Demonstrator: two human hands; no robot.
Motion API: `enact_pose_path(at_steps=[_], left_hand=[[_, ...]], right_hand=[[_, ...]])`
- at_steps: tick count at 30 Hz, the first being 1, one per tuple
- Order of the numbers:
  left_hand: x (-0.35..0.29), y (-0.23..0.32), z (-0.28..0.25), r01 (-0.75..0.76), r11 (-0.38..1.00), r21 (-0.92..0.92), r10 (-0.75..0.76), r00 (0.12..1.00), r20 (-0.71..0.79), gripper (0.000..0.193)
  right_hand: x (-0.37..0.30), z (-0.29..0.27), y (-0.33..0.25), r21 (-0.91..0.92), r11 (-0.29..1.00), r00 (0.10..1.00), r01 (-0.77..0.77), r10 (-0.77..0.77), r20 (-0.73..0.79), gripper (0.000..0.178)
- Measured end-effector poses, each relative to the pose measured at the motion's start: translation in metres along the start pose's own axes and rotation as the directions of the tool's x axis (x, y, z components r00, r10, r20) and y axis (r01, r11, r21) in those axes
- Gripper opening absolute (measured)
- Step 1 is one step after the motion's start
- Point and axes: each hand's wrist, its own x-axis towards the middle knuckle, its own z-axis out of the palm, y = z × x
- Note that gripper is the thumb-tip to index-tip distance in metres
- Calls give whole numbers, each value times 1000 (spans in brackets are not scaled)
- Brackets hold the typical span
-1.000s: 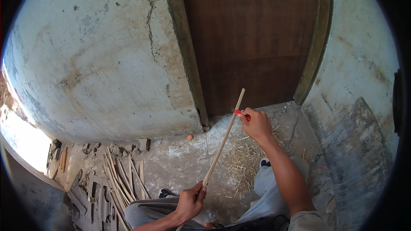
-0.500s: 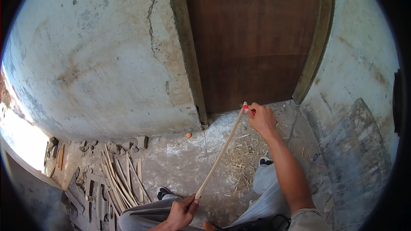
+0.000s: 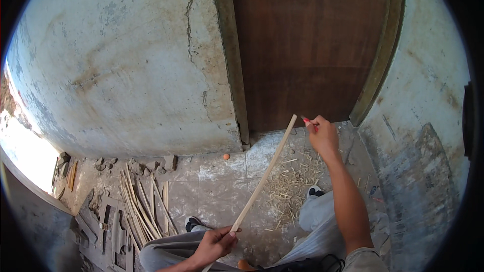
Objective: The person shaves a thin wooden stick with a utility knife.
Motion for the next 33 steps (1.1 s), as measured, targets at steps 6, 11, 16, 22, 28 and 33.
enact_pose_path(at_steps=[6,11,16,22,28,33], left_hand=[[24,22,-4,32,994,-103,-26,998,59,29],[38,30,-1,-5,959,-285,2,1000,-11,23],[49,36,4,-37,920,-390,27,999,-32,23],[55,43,11,-16,899,-438,8,1000,-21,24],[55,51,18,-30,913,-407,7,998,-57,27],[56,49,18,-36,928,-371,6,997,-82,29]], right_hand=[[-57,17,-34,446,873,979,195,-202,-33,23],[-120,12,-71,546,799,887,252,-416,199,21],[-144,19,-66,509,721,743,469,-634,214,17],[-146,20,-62,462,726,731,509,-648,214,16],[-146,19,-58,414,740,729,530,-647,223,14],[-146,15,-61,374,762,746,528,-627,224,15]])
